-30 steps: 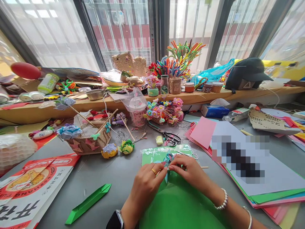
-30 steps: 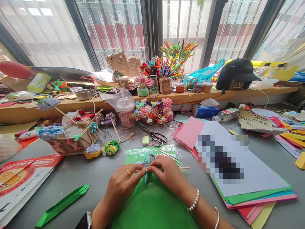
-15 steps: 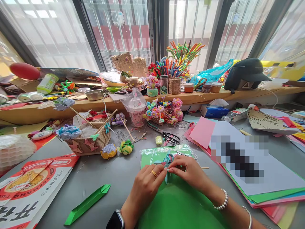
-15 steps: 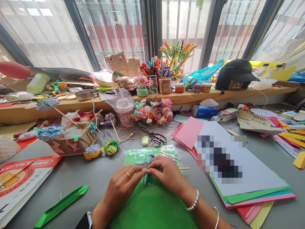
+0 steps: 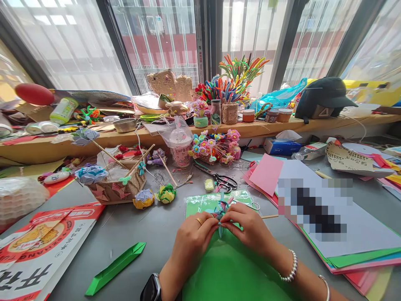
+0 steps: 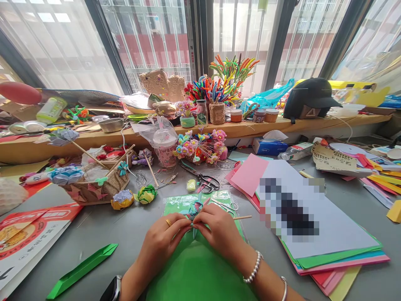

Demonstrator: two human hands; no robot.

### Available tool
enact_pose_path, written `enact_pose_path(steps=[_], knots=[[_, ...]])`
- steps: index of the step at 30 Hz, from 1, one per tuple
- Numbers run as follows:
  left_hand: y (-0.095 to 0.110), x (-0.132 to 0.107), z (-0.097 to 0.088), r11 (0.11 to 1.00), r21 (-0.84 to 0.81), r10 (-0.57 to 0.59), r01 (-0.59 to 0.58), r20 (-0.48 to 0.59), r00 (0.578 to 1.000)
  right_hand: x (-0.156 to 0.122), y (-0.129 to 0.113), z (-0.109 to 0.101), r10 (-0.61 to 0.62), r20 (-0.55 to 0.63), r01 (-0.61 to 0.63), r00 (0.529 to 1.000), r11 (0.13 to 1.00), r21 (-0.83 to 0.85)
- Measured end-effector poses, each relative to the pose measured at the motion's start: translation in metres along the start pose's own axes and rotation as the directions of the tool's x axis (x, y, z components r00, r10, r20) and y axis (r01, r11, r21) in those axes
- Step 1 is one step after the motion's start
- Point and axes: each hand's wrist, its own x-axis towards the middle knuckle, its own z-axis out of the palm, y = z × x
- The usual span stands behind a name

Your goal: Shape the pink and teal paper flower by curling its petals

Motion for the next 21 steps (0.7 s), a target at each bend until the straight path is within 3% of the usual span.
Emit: enact_pose_path(steps=[9,14,21], knots=[[0.0016,0.0020,-0.0009,0.995,0.075,0.074,-0.073,-0.016,0.997,-0.0007,-0.0015,-0.0007,0.021,0.031,-0.019,0.999,0.999,-0.051],[0.0029,0.0014,-0.0021,0.986,0.117,0.125,-0.119,-0.043,0.991,-0.0006,0.0001,0.0010,-0.028,-0.004,0.028,1.000,0.998,-0.057],[0.0027,0.0019,-0.0044,0.995,0.073,0.079,-0.075,-0.052,0.996,-0.0017,-0.0002,0.0016,-0.101,-0.057,0.097,0.993,0.993,-0.070]])
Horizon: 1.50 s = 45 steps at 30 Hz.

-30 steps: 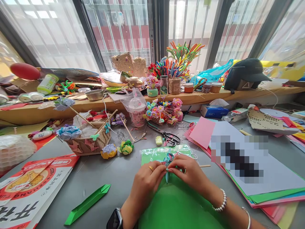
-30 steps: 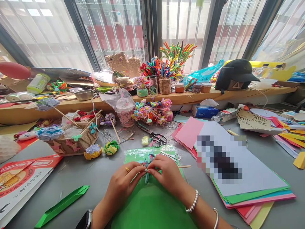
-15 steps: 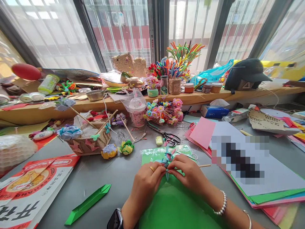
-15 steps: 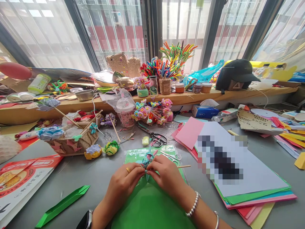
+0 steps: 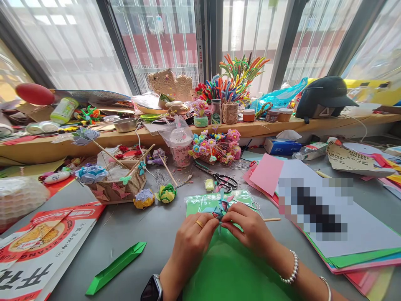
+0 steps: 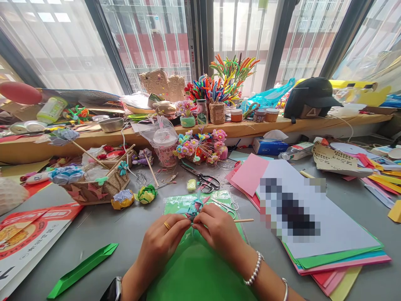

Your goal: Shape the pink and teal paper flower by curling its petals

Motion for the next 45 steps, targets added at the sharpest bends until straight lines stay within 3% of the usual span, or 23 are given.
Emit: enact_pose_path(steps=[6,11,15,17,19,21,23,24,25,27,29,30,33,38,41,45], knots=[[-0.001,0.002,-0.001,0.999,-0.014,-0.040,0.040,0.029,0.999,0.000,0.000,0.000,-0.044,-0.019,0.043,0.999,0.997,-0.057],[-0.004,0.003,-0.001,0.999,0.017,-0.033,0.032,0.048,0.998,0.000,0.003,0.001,-0.015,0.003,0.015,1.000,1.000,0.001],[-0.002,0.003,-0.005,0.996,0.084,-0.008,0.014,-0.071,0.997,0.002,0.000,-0.004,0.060,-0.009,-0.059,0.998,0.995,0.075],[0.000,0.001,-0.007,0.992,0.094,-0.064,0.082,-0.179,0.982,0.004,-0.002,-0.009,0.142,-0.010,-0.139,0.990,0.980,0.145],[0.000,-0.001,-0.007,0.972,-0.017,-0.229,0.235,-0.308,0.923,0.006,-0.003,-0.013,0.235,0.000,-0.229,0.972,0.945,0.234],[-0.003,-0.003,-0.004,0.876,-0.274,-0.476,0.396,-0.367,0.799,0.008,-0.004,-0.018,0.321,0.027,-0.310,0.947,0.887,0.342],[-0.010,-0.006,0.002,0.672,-0.566,-0.689,0.477,-0.242,0.683,0.009,-0.004,-0.021,0.394,0.082,-0.385,0.915,0.796,0.468],[-0.014,-0.007,0.005,0.551,-0.663,-0.744,0.507,-0.116,0.658,0.009,-0.004,-0.022,0.422,0.124,-0.419,0.898,0.736,0.531],[-0.017,-0.008,0.008,0.449,-0.731,-0.737,0.513,0.022,0.676,0.009,-0.004,-0.023,0.440,0.168,-0.448,0.882,0.674,0.587],[-0.021,-0.008,0.012,0.319,-0.811,-0.601,0.491,0.228,0.766,0.009,-0.005,-0.025,0.449,0.246,-0.486,0.859,0.562,0.669],[-0.020,-0.007,0.012,0.280,-0.839,-0.400,0.466,0.339,0.851,0.009,-0.006,-0.026,0.439,0.292,-0.499,0.850,0.490,0.715],[-0.017,-0.006,0.010,0.281,-0.838,-0.334,0.469,0.373,0.866,0.009,-0.006,-0.027,0.434,0.304,-0.500,0.848,0.467,0.729],[-0.008,-0.004,0.004,0.282,-0.803,-0.229,0.525,0.475,0.850,0.009,-0.007,-0.027,0.411,0.345,-0.512,0.844,0.424,0.747],[-0.005,-0.004,-0.002,0.316,-0.761,-0.304,0.567,0.485,0.820,0.009,-0.011,-0.028,0.374,0.392,-0.530,0.841,0.418,0.738],[-0.005,-0.004,-0.001,0.375,-0.746,-0.310,0.550,0.458,0.833,0.010,-0.014,-0.029,0.390,0.351,-0.512,0.852,0.471,0.719],[-0.004,-0.002,0.000,0.379,-0.742,-0.335,0.553,0.447,0.829,0.010,-0.015,-0.030,0.394,0.260,-0.461,0.882,0.601,0.654]])
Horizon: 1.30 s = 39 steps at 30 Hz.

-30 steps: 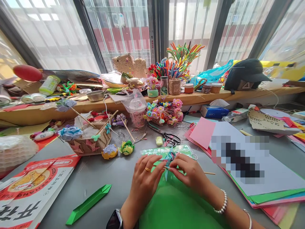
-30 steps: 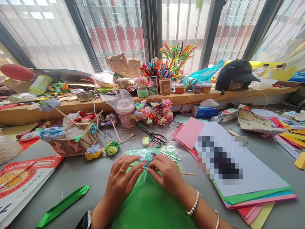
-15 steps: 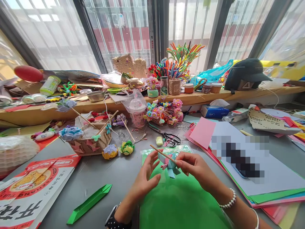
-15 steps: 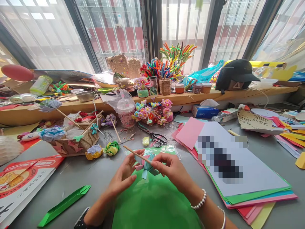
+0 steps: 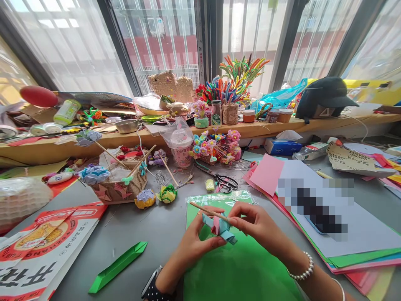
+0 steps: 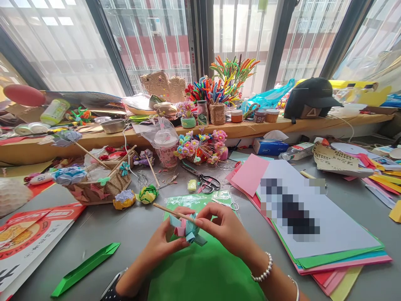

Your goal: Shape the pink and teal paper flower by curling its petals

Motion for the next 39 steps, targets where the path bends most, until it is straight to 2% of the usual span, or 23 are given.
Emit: enact_pose_path(steps=[8,15,18,23,27,32,36,39], knots=[[-0.003,0.002,0.002,0.999,-0.028,-0.024,0.024,-0.005,1.000,-0.001,0.004,0.001,-0.162,-0.075,0.134,0.984,0.948,-0.287],[-0.005,0.002,0.004,0.985,-0.161,-0.052,0.056,0.027,0.998,-0.003,0.006,0.004,-0.310,-0.083,0.256,0.947,0.885,-0.388],[-0.005,0.002,0.004,0.972,-0.222,-0.073,0.079,0.037,0.997,-0.005,0.007,0.006,-0.396,-0.080,0.322,0.915,0.835,-0.445],[-0.004,0.003,0.004,0.955,-0.273,-0.111,0.116,0.033,0.993,-0.006,0.010,0.007,-0.570,-0.054,0.441,0.820,0.689,-0.575],[0.000,0.002,0.003,0.937,-0.325,-0.127,0.126,0.018,0.992,-0.005,0.011,0.007,-0.593,-0.042,0.456,0.804,0.661,-0.596],[0.007,0.000,0.003,0.950,-0.299,-0.127,0.092,-0.102,0.987,-0.004,0.015,0.007,-0.598,-0.021,0.463,0.802,0.642,-0.611],[0.008,0.002,0.006,0.963,-0.267,-0.032,-0.024,-0.203,0.979,-0.003,0.016,0.008,-0.583,0.002,0.458,0.812,0.636,-0.621],[0.009,0.002,0.004,0.985,-0.151,0.036,-0.087,-0.312,0.949,-0.002,0.016,0.008,-0.582,0.014,0.460,0.813,0.627,-0.629]])
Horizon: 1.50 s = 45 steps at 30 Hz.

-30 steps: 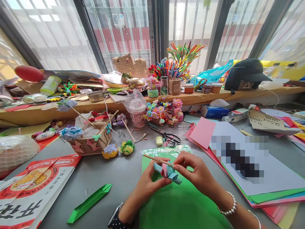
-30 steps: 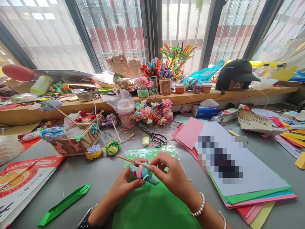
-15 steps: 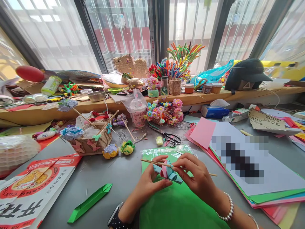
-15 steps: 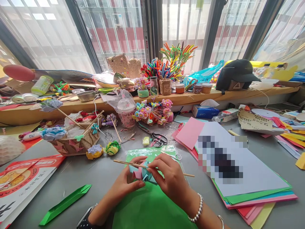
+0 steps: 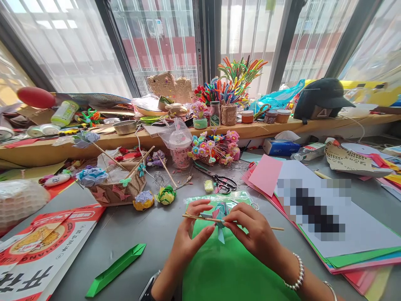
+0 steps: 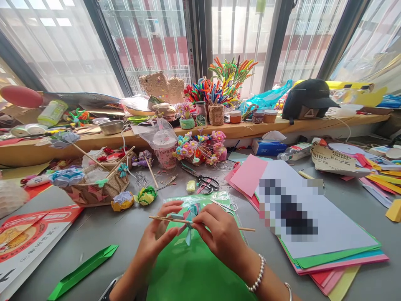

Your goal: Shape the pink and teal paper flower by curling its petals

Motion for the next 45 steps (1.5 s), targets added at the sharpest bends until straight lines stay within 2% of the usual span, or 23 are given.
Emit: enact_pose_path(steps=[2,7,16,23,28,35,45], knots=[[0.0010,0.0008,-0.0020,0.996,0.084,0.027,-0.025,-0.024,0.999,-0.0004,-0.0001,-0.0001,-0.005,0.007,0.005,1.000,1.000,-0.005],[0.0023,0.0024,-0.0056,0.978,0.208,0.024,-0.025,0.010,1.000,-0.0022,-0.0015,-0.0004,-0.032,0.012,0.033,0.999,0.999,-0.026],[0.0028,0.0022,-0.0055,0.979,0.202,0.027,-0.029,0.013,1.000,-0.0011,-0.0012,0.0008,-0.038,0.019,0.038,0.999,0.999,-0.016],[-0.0001,0.0025,-0.0068,0.968,0.250,0.002,-0.031,0.115,0.993,-0.0035,-0.0004,0.0027,-0.043,0.060,0.043,0.997,0.999,0.001],[0.0014,0.0037,-0.0075,0.954,0.294,0.018,-0.055,0.126,0.992,-0.0039,0.0005,0.0038,-0.036,0.072,0.035,0.997,0.999,0.015],[0.0034,0.0033,-0.0060,0.966,0.257,-0.052,0.021,0.117,0.992,-0.0044,0.0008,0.0052,-0.001,0.077,0.000,0.997,1.000,0.003],[0.0049,0.0049,-0.0072,0.937,0.342,0.036,-0.071,0.109,0.993,-0.0038,-0.0006,0.0045,0.078,0.143,-0.082,0.987,0.996,0.024]])
